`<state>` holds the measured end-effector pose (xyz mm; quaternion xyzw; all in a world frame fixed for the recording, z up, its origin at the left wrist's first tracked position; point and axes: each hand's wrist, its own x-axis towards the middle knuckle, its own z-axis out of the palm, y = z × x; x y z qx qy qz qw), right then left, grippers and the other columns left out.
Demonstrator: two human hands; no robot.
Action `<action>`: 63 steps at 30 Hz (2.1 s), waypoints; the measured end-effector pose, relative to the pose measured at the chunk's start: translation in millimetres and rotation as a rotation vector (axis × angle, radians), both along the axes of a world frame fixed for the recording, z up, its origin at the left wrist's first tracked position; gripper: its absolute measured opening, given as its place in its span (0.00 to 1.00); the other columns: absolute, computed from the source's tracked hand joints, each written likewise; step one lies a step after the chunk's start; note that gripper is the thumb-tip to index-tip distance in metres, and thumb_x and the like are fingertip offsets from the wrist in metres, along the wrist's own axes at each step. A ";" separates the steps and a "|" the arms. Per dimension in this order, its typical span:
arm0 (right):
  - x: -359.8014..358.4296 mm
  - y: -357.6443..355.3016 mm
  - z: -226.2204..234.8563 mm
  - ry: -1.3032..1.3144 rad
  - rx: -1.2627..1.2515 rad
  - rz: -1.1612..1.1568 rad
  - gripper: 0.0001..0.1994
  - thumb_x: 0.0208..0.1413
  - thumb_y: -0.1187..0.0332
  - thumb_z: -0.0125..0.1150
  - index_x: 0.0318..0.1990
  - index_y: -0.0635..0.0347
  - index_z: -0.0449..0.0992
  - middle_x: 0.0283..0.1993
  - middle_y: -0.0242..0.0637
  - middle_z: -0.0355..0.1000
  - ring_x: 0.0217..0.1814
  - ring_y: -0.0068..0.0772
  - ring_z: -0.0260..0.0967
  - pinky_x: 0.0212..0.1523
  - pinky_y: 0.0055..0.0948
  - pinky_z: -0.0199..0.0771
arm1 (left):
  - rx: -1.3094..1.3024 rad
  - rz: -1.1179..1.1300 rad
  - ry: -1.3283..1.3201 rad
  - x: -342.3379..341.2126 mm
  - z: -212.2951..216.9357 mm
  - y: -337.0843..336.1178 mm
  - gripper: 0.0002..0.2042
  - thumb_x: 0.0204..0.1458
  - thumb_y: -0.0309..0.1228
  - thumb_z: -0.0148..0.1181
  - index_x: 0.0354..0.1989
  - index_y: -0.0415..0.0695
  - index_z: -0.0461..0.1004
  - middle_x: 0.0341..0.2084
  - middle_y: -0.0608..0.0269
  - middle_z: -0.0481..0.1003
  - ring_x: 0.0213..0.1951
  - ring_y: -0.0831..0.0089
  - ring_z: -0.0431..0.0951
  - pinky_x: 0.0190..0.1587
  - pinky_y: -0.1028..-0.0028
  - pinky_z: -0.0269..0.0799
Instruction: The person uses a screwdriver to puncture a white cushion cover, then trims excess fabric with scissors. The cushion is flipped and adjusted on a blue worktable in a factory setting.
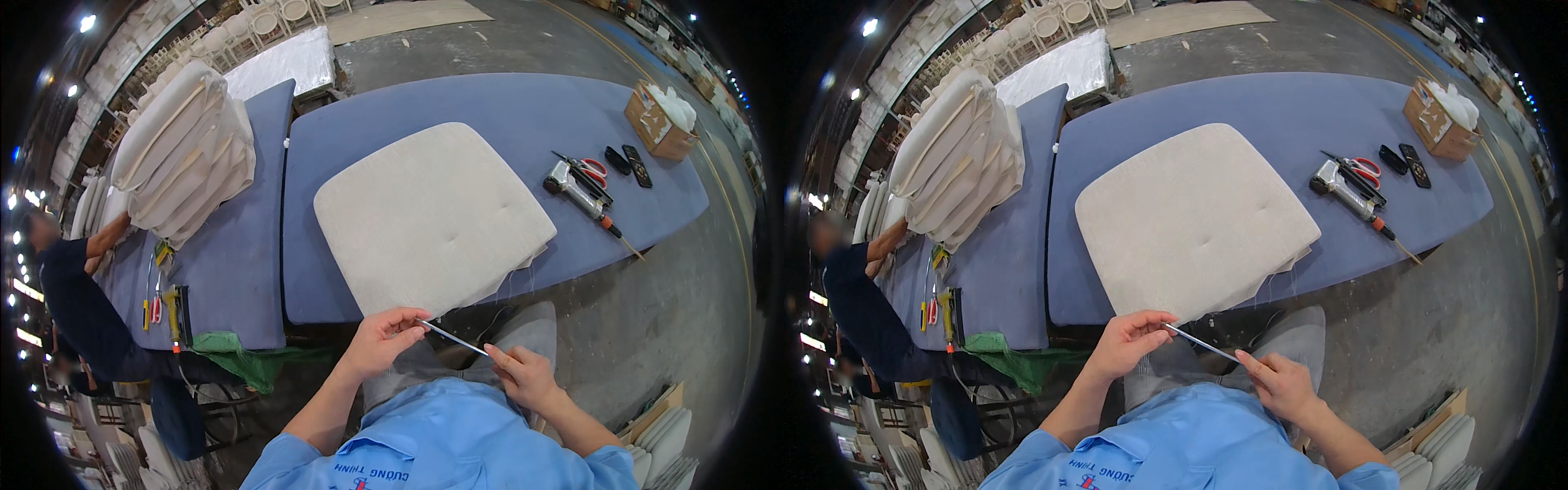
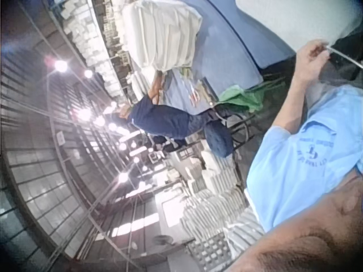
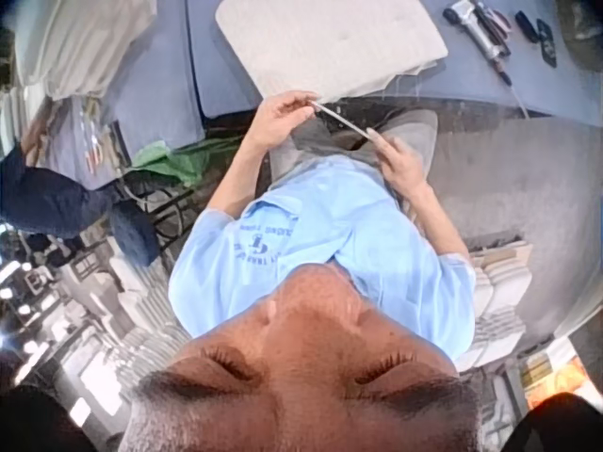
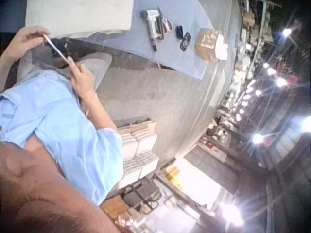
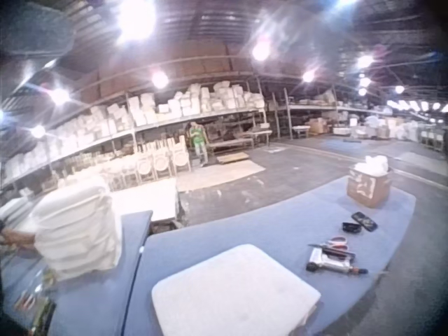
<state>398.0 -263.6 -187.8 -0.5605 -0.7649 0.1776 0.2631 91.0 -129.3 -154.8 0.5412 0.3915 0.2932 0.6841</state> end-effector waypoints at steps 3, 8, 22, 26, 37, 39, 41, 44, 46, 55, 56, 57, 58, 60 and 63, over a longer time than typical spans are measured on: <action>1.3 -1.2 4.9 0.015 -0.022 0.034 0.31 0.54 0.74 0.70 0.67 0.40 0.78 0.35 0.32 0.75 0.31 0.35 0.76 0.29 0.34 0.78 | -0.115 -0.004 -0.116 -2.3 -5.5 -1.4 0.12 0.65 0.22 0.62 0.55 0.34 0.81 0.42 0.58 0.84 0.44 0.74 0.84 0.49 0.74 0.80; 2.9 -4.7 8.6 0.048 -0.088 0.053 0.30 0.55 0.74 0.70 0.67 0.41 0.78 0.35 0.33 0.75 0.31 0.36 0.77 0.30 0.34 0.79 | -0.169 0.034 -0.201 -8.3 -9.2 -2.1 0.12 0.66 0.24 0.62 0.53 0.32 0.82 0.41 0.55 0.85 0.41 0.69 0.86 0.48 0.71 0.81; 18.6 -31.7 13.3 0.096 -0.253 -0.038 0.29 0.58 0.69 0.71 0.69 0.44 0.76 0.39 0.38 0.75 0.33 0.40 0.77 0.35 0.36 0.80 | -0.541 0.074 -0.407 8.7 -5.3 -0.1 0.15 0.70 0.27 0.53 0.57 0.30 0.78 0.47 0.42 0.83 0.49 0.53 0.87 0.54 0.59 0.84; 22.7 -39.7 12.0 0.159 -0.228 -0.111 0.28 0.58 0.69 0.72 0.68 0.43 0.77 0.40 0.38 0.75 0.33 0.40 0.77 0.35 0.36 0.80 | -0.577 0.071 -0.409 17.4 -0.4 0.0 0.15 0.69 0.27 0.56 0.57 0.31 0.78 0.47 0.43 0.84 0.48 0.54 0.87 0.54 0.60 0.84; 43.5 -51.8 9.1 0.107 -0.230 -0.108 0.29 0.55 0.70 0.73 0.66 0.41 0.79 0.40 0.38 0.77 0.34 0.39 0.76 0.36 0.33 0.78 | -0.260 -0.063 -0.102 57.7 -12.2 -2.2 0.08 0.66 0.22 0.62 0.50 0.33 0.82 0.43 0.51 0.85 0.46 0.66 0.87 0.52 0.69 0.84; 51.6 -59.7 4.9 0.146 -0.250 -0.159 0.27 0.56 0.72 0.72 0.65 0.43 0.80 0.39 0.37 0.77 0.35 0.38 0.76 0.38 0.32 0.78 | -0.233 -0.053 -0.059 59.8 -19.2 -2.1 0.09 0.66 0.23 0.62 0.50 0.34 0.82 0.45 0.51 0.84 0.47 0.65 0.86 0.52 0.70 0.83; 60.1 -66.9 -8.0 0.215 -0.287 -0.253 0.25 0.59 0.74 0.70 0.65 0.49 0.80 0.39 0.36 0.77 0.37 0.34 0.75 0.40 0.30 0.78 | -0.207 -0.040 0.001 62.4 -25.2 -1.5 0.11 0.66 0.25 0.61 0.54 0.36 0.82 0.49 0.49 0.84 0.50 0.63 0.86 0.52 0.68 0.82; 63.4 -70.0 -48.8 0.725 -0.181 -0.572 0.25 0.63 0.77 0.65 0.69 0.58 0.75 0.39 0.31 0.75 0.38 0.24 0.73 0.42 0.25 0.76 | 0.760 -0.320 0.480 74.0 -21.1 -10.2 0.15 0.66 0.28 0.61 0.60 0.42 0.80 0.59 0.48 0.80 0.56 0.59 0.82 0.54 0.67 0.80; 55.1 -68.8 -54.9 0.971 -0.163 -0.672 0.27 0.66 0.77 0.62 0.72 0.61 0.70 0.40 0.30 0.73 0.40 0.19 0.70 0.43 0.23 0.75 | 0.642 -0.342 0.400 83.1 -18.2 -14.6 0.17 0.66 0.30 0.60 0.63 0.45 0.78 0.63 0.49 0.77 0.60 0.58 0.80 0.54 0.66 0.79; 55.4 -31.8 -15.1 0.688 -0.346 -0.585 0.30 0.67 0.77 0.57 0.76 0.59 0.62 0.40 0.30 0.71 0.39 0.19 0.67 0.43 0.23 0.71 | 1.057 0.052 0.766 50.4 -4.0 25.5 0.19 0.65 0.33 0.60 0.63 0.45 0.79 0.65 0.52 0.75 0.66 0.50 0.74 0.69 0.50 0.66; 53.3 -21.0 -0.8 0.619 -0.326 -0.553 0.29 0.67 0.76 0.57 0.75 0.59 0.63 0.39 0.31 0.71 0.39 0.20 0.67 0.43 0.24 0.71 | 1.018 0.078 0.843 38.5 -12.3 28.9 0.19 0.65 0.34 0.60 0.63 0.46 0.79 0.66 0.53 0.74 0.67 0.48 0.72 0.71 0.47 0.62; 54.9 -13.9 6.8 0.557 -0.298 -0.498 0.28 0.68 0.76 0.57 0.75 0.60 0.63 0.40 0.31 0.71 0.39 0.21 0.67 0.42 0.25 0.71 | 0.980 0.102 0.917 24.2 -18.9 31.4 0.20 0.65 0.36 0.59 0.64 0.47 0.79 0.67 0.54 0.74 0.68 0.46 0.71 0.73 0.44 0.57; 56.1 -8.0 12.7 0.496 -0.271 -0.443 0.28 0.68 0.76 0.57 0.74 0.61 0.63 0.41 0.31 0.72 0.38 0.21 0.68 0.41 0.25 0.71 | 0.942 0.125 0.991 9.9 -25.3 32.5 0.20 0.65 0.37 0.59 0.64 0.47 0.79 0.68 0.55 0.73 0.70 0.43 0.69 0.75 0.41 0.53; 57.2 4.8 23.7 0.389 -0.253 -0.354 0.26 0.67 0.76 0.57 0.72 0.61 0.64 0.43 0.34 0.73 0.38 0.26 0.71 0.40 0.28 0.72 | 0.920 0.210 1.137 -12.2 -27.5 35.1 0.20 0.65 0.39 0.58 0.64 0.48 0.79 0.69 0.57 0.72 0.71 0.41 0.67 0.75 0.40 0.52; 51.1 29.9 43.3 0.223 -0.265 -0.232 0.24 0.65 0.76 0.60 0.69 0.60 0.68 0.44 0.41 0.75 0.39 0.38 0.75 0.42 0.34 0.75 | 0.918 0.244 1.178 -18.0 -24.4 38.4 0.22 0.65 0.39 0.59 0.65 0.46 0.78 0.69 0.57 0.73 0.71 0.39 0.66 0.76 0.40 0.50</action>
